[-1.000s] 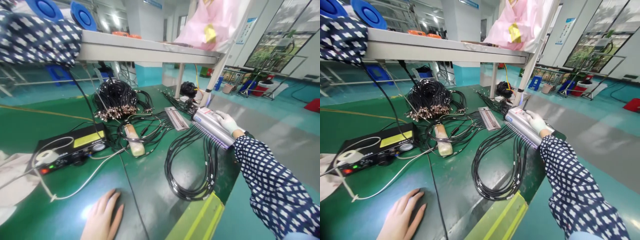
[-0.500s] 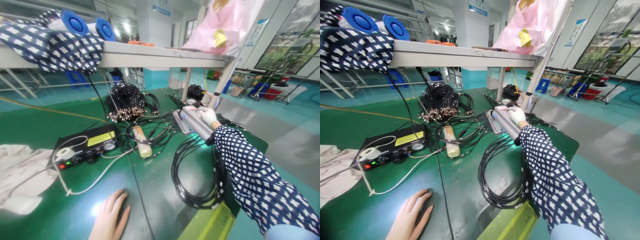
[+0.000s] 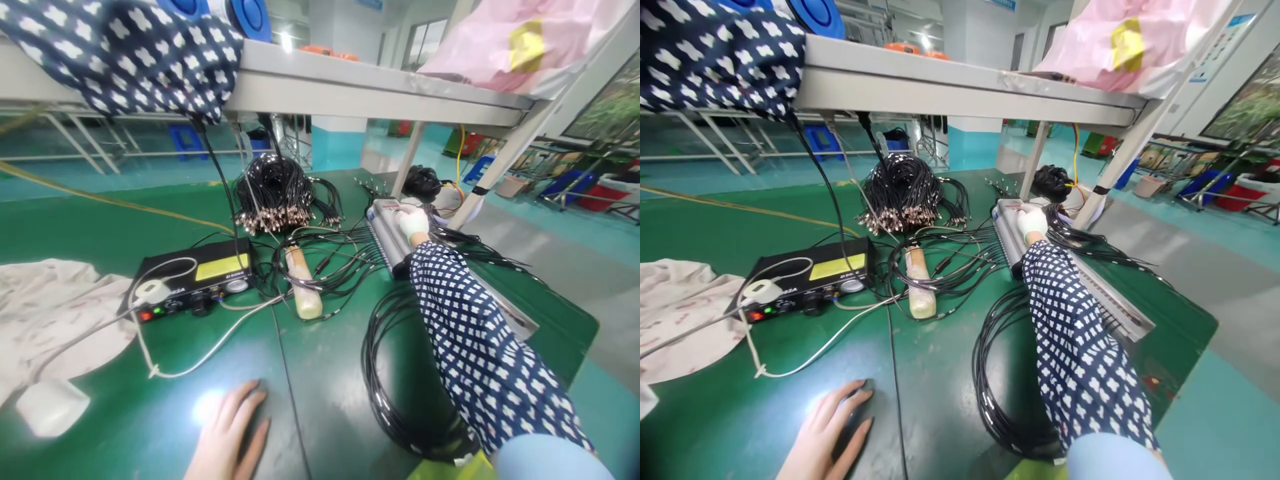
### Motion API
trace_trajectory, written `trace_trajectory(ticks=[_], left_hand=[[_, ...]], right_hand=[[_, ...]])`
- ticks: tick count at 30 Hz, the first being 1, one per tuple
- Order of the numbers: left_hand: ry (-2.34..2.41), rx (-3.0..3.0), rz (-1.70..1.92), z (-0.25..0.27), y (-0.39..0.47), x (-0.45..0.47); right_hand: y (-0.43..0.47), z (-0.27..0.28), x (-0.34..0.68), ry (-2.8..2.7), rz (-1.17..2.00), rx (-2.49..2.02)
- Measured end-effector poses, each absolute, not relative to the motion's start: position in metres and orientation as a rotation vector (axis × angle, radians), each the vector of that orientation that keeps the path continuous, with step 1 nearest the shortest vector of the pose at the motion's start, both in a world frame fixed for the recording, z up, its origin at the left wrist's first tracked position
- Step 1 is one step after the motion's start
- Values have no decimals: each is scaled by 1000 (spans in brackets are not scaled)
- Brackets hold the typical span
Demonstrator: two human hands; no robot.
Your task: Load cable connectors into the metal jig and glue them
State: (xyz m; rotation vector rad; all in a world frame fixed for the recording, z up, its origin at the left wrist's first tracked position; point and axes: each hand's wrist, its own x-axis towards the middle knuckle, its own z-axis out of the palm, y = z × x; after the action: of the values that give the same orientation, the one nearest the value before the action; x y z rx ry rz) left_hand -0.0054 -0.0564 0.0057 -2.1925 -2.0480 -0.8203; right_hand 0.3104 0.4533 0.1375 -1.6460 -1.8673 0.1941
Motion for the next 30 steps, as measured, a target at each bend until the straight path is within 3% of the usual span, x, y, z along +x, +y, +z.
trace_trajectory(ticks=[30], left_hand=[[-2134, -2191, -792, 9, -58, 0]], right_hand=[[456, 136, 308, -1808, 169, -1568]])
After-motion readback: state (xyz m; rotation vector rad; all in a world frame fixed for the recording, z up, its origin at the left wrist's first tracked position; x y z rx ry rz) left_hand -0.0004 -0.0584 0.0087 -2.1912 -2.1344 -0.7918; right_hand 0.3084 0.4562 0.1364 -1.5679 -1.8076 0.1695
